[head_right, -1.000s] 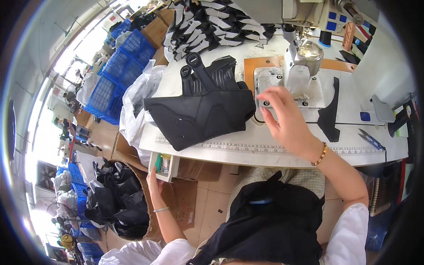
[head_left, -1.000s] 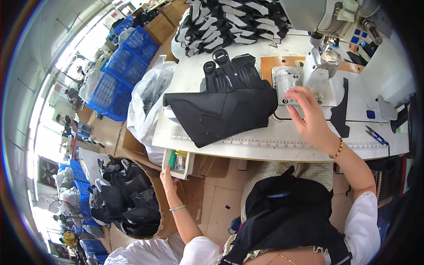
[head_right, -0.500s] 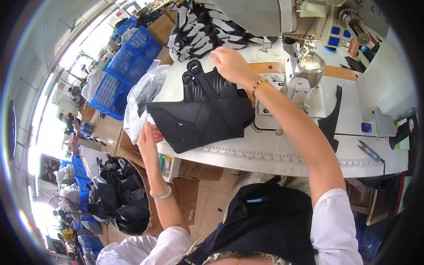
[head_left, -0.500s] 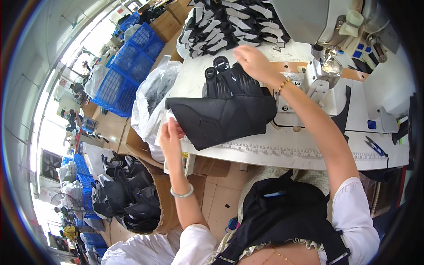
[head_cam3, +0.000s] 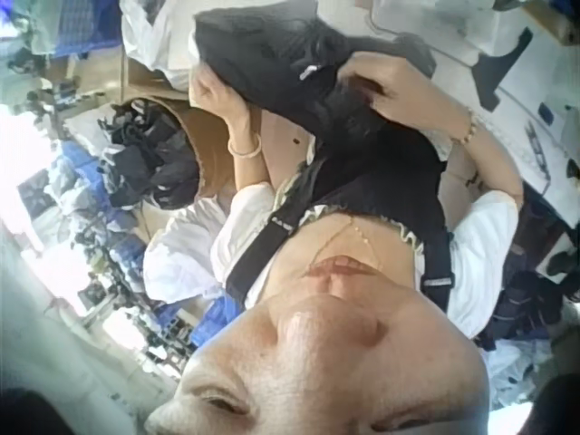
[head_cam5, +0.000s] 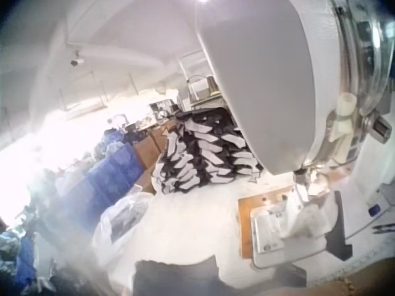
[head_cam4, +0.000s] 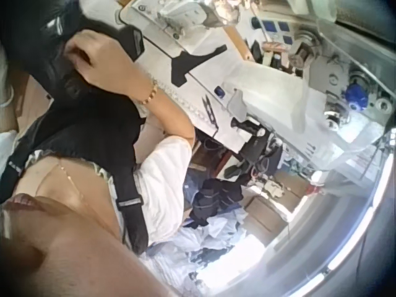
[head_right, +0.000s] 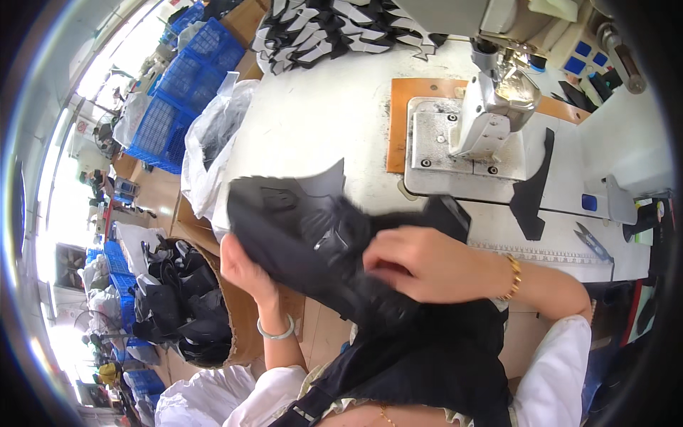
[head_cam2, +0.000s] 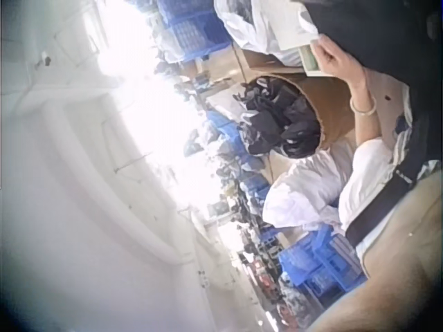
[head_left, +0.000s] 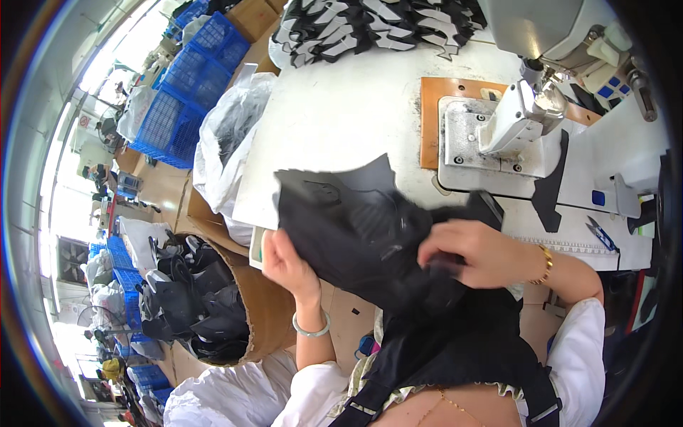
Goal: The person trims threads from shoe components using snips, adjusts a sewing machine with a screwdriver, and stitches the shoe components using the sewing machine.
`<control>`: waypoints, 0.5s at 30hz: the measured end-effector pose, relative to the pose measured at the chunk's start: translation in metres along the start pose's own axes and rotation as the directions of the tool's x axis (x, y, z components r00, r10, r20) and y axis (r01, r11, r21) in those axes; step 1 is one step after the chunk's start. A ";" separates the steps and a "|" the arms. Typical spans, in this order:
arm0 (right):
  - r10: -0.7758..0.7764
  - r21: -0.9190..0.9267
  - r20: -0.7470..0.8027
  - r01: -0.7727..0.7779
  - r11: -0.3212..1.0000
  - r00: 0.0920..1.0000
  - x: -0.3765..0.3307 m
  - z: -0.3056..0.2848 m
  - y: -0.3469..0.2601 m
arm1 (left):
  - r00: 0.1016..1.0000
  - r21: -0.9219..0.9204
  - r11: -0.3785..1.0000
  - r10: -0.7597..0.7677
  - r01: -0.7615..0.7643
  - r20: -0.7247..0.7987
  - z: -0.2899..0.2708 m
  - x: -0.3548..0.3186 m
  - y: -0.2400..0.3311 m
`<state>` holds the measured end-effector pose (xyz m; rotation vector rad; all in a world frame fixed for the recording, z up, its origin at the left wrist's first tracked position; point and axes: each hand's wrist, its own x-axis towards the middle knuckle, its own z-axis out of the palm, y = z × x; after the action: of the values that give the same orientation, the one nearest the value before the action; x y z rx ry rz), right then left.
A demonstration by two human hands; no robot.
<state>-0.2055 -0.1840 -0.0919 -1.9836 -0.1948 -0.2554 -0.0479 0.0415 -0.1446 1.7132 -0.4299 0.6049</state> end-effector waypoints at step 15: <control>0.089 -0.162 -0.184 -0.120 0.979 0.979 -0.059 -0.025 -0.012 | 0.972 -0.163 0.963 0.226 -0.214 0.058 0.021 -0.016 0.066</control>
<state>-0.2676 -0.2031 -0.0870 -2.1223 0.0475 -0.3880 -0.0953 0.0057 -0.1063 1.5532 -0.7112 0.6488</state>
